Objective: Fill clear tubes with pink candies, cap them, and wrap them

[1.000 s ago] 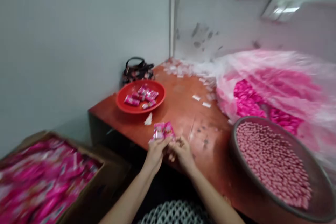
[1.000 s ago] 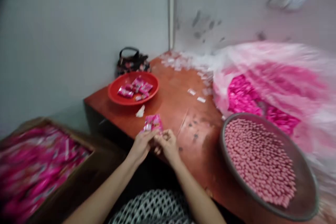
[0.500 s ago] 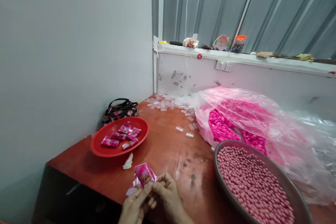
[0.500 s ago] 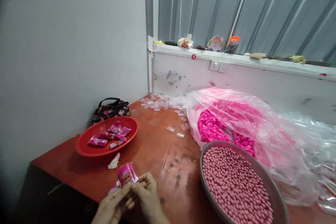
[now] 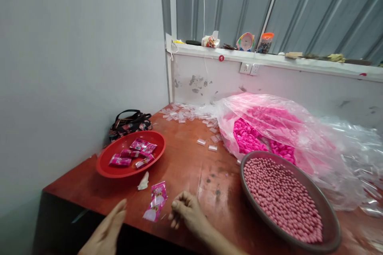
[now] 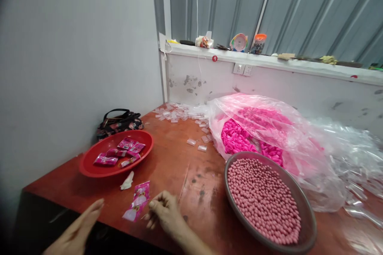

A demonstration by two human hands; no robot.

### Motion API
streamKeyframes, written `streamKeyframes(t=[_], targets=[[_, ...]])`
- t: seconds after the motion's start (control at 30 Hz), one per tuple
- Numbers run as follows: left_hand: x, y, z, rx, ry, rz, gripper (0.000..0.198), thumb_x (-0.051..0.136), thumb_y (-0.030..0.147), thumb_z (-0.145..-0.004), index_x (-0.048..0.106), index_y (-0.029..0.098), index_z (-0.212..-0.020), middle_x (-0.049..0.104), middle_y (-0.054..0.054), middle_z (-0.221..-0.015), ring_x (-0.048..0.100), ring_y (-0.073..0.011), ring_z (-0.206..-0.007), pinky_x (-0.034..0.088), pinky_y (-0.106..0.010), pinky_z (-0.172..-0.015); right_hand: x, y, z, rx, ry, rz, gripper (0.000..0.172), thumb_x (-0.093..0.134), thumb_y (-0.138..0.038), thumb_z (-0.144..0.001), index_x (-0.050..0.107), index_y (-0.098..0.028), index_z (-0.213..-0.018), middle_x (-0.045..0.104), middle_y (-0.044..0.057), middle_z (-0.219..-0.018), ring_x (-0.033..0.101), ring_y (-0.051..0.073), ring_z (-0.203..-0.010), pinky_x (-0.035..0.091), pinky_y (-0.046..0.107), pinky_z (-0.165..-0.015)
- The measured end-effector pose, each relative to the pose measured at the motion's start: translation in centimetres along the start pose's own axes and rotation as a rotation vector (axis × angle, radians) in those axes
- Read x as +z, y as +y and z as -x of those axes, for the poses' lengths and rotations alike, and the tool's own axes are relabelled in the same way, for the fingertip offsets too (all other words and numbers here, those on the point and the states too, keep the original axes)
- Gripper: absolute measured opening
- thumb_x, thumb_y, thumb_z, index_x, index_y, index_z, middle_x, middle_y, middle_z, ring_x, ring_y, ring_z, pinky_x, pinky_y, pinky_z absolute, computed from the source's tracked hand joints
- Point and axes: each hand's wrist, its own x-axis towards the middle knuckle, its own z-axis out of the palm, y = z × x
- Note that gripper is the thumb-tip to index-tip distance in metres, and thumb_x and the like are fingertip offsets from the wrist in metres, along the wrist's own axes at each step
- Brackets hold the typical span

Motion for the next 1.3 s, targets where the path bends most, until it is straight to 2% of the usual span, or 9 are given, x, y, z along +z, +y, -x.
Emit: streamKeyframes(t=[0.13,0.3,0.43,0.6,0.77,0.9,1.1,1.2,1.3], targets=[[4.5,0.3,-1.2,0.229,-0.160,-0.076,0.044,0.056,0.057,-0.076,0.073,0.025,-0.099,0.071,-0.004,-0.110,0.066,-0.0279,-0.104,0.052,-0.037,-0.092,-1.4,-0.6,-0.4,0.002,0.052,0.108,0.062,0.066,-0.073,-0.055,0.045,-0.018,-0.075,0.059,-0.004,-0.054,0.051,0.007,-0.039,0.036,0.018,-0.039],[5.5,1.7,-0.9,0.398,-0.150,-0.208,0.040,0.045,0.046,-0.090,0.073,0.019,-0.100,0.071,-0.010,-0.102,0.065,-0.0255,-0.097,0.050,-0.037,-0.090,-4.3,-2.1,0.6,0.086,0.148,0.368,0.043,0.058,-0.060,-0.072,0.050,-0.019,-0.077,0.059,-0.004,-0.057,0.051,0.007,-0.041,0.036,0.017,-0.035],[6.6,2.2,-0.4,0.405,-0.283,-0.328,0.029,0.048,0.032,-0.092,0.071,0.018,-0.101,0.069,-0.010,-0.102,0.059,-0.0234,-0.101,0.045,-0.037,-0.095,-5.9,-2.1,0.0,0.005,0.123,0.375,0.037,0.065,-0.053,-0.071,0.052,-0.018,-0.074,0.063,-0.002,-0.062,0.058,0.009,-0.049,0.045,0.018,-0.043],[8.2,1.9,-0.1,0.371,-0.356,-0.491,0.028,0.058,0.033,-0.088,0.069,0.019,-0.110,0.064,-0.009,-0.118,0.051,-0.0273,-0.118,0.039,-0.042,-0.102,-5.8,-1.6,-0.5,0.020,0.062,0.356,0.035,0.069,-0.050,-0.071,0.054,-0.018,-0.076,0.065,-0.001,-0.064,0.060,0.009,-0.049,0.047,0.019,-0.046],[9.1,0.9,0.3,0.317,-0.292,-0.476,0.021,0.061,0.032,-0.086,0.073,0.022,-0.100,0.063,-0.008,-0.122,0.048,-0.0289,-0.123,0.037,-0.046,-0.105,-5.4,-1.3,-0.1,0.027,0.034,0.355,0.033,0.068,-0.048,-0.074,0.055,-0.018,-0.078,0.066,-0.001,-0.065,0.060,0.008,-0.050,0.045,0.018,-0.046],[9.4,0.1,0.5,0.365,-0.219,-0.392,0.015,0.062,0.025,-0.085,0.074,0.022,-0.093,0.068,-0.006,-0.115,0.050,-0.0272,-0.120,0.038,-0.046,-0.105,-4.5,-1.0,-1.0,-0.005,0.029,0.360,0.033,0.067,-0.049,-0.075,0.055,-0.018,-0.078,0.065,-0.001,-0.067,0.059,0.009,-0.053,0.045,0.020,-0.049],[9.0,1.9,2.0,0.479,-0.128,-0.177,0.020,0.056,0.027,-0.089,0.073,0.023,-0.099,0.066,-0.007,-0.119,0.053,-0.0241,-0.121,0.040,-0.046,-0.106,-2.0,0.0,-3.7,-0.029,0.090,0.193,0.046,0.074,-0.044,-0.067,0.051,-0.021,-0.099,0.064,-0.001,-0.081,0.062,0.011,-0.071,0.048,0.024,-0.063],[8.3,3.4,3.1,0.375,-0.136,0.005,0.024,0.061,0.031,-0.087,0.071,0.021,-0.106,0.066,-0.009,-0.120,0.055,-0.0235,-0.119,0.042,-0.043,-0.105,-1.6,0.0,-4.2,-0.044,0.076,0.097,0.048,0.076,-0.038,-0.064,0.050,-0.021,-0.099,0.059,-0.006,-0.069,0.057,0.010,-0.062,0.046,0.024,-0.062],[7.3,4.5,3.8,-0.009,-0.180,0.254,0.041,0.068,0.040,-0.079,0.068,0.017,-0.112,0.068,-0.009,-0.113,0.064,-0.0251,-0.105,0.050,-0.041,-0.095,-1.5,-0.7,-4.0,-0.059,0.038,0.132,0.046,0.075,-0.034,-0.065,0.050,-0.020,-0.100,0.057,-0.008,-0.066,0.055,0.009,-0.059,0.044,0.023,-0.060]])
